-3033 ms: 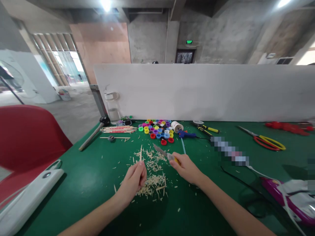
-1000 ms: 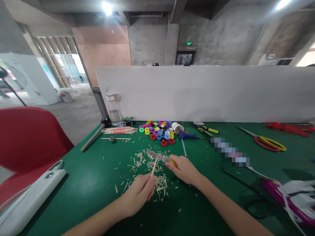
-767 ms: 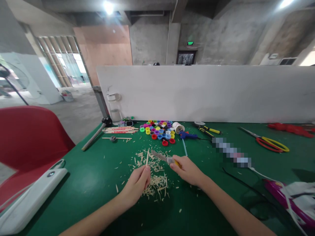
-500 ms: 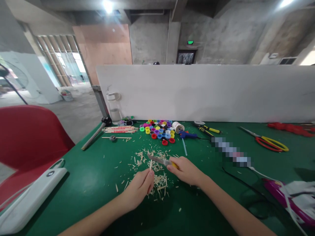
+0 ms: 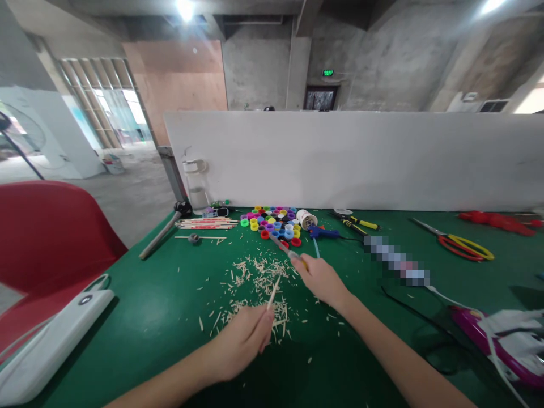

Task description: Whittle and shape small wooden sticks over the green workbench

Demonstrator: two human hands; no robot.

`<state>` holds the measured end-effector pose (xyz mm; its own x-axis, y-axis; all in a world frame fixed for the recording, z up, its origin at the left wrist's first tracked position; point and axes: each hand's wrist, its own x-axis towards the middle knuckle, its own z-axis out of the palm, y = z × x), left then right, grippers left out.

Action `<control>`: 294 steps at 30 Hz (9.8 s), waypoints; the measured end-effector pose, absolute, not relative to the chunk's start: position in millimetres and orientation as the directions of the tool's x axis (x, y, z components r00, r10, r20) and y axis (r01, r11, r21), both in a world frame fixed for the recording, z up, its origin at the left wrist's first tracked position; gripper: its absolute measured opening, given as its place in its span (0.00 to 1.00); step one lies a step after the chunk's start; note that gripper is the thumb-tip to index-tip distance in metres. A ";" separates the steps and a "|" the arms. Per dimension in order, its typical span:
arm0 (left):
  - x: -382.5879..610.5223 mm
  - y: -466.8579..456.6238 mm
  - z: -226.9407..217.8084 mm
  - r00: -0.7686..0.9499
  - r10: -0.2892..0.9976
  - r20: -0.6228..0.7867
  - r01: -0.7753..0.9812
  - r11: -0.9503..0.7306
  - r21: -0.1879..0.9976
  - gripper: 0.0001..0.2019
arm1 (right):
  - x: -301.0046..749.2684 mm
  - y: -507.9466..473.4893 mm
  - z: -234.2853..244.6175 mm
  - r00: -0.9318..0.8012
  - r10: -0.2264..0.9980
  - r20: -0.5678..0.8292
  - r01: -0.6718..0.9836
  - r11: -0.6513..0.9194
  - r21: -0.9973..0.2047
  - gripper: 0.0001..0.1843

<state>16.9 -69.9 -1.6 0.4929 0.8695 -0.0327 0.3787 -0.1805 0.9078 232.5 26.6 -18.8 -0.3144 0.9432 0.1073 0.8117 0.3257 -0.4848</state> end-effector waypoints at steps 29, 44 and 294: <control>14.8 -61.3 -12.2 0.375 0.927 -0.001 0.284 -0.114 0.952 0.24 | 220.8 13.4 -22.7 -0.447 0.876 0.182 0.825 0.482 -0.296 0.25; 14.9 -56.4 -14.4 0.344 0.938 -0.052 0.313 -0.062 0.948 0.25 | 227.1 13.1 -26.8 -0.564 0.805 0.186 0.752 0.593 -0.286 0.24; 12.8 -44.8 -32.1 0.327 0.943 -0.068 -0.209 0.142 0.968 0.20 | 216.1 17.1 -29.7 -0.589 0.773 0.236 0.765 0.628 -0.143 0.22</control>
